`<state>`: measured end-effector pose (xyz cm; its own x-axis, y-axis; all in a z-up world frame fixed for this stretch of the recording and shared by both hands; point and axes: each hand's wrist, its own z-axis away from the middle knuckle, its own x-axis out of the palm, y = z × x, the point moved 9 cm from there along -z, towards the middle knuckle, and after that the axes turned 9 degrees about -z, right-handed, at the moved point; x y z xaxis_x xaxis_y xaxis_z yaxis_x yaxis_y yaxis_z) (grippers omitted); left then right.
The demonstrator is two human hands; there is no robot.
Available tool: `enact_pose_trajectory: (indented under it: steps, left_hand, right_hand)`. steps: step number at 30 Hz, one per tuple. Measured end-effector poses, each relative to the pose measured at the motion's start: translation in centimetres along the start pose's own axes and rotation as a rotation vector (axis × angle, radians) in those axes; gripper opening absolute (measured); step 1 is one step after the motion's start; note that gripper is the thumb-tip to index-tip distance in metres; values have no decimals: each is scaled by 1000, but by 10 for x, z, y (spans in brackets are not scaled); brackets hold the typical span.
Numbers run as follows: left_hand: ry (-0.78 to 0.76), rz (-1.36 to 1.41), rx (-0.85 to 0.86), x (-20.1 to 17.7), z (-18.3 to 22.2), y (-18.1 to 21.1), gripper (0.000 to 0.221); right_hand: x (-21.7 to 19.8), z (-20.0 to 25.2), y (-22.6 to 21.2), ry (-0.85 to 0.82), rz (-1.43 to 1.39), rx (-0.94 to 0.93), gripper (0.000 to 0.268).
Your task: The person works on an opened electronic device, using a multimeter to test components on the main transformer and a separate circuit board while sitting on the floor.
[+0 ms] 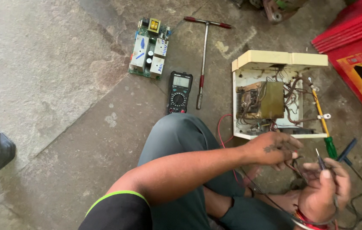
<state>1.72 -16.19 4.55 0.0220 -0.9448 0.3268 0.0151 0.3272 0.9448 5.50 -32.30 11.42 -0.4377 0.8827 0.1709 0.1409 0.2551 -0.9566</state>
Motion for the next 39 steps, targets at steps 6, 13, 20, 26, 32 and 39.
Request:
enact_pose_trajectory:
  steps: [6,13,20,26,32,39]
  left_hand:
    - [-21,118,-52,2,-15,0,45]
    - [-21,103,-151,-4,-16,0,30]
    - [-3,49,-162,-8,-31,-21,39]
    - [148,-228,-109,-41,-29,4,42]
    - [297,-417,-63,-66,-23,13,39]
    - [136,-704,-89,-39,-16,5,40]
  right_hand:
    - [-9,-4,28,-14,60,106,21]
    - [-2,-8,37,-95,-57,157,26]
    - [15,-5,35,-167,96,118,43]
    - [16,-9,25,-4,262,99,42]
    - [39,-5,43,-46,361,264,51]
    - [41,-6,35,-77,505,195,48]
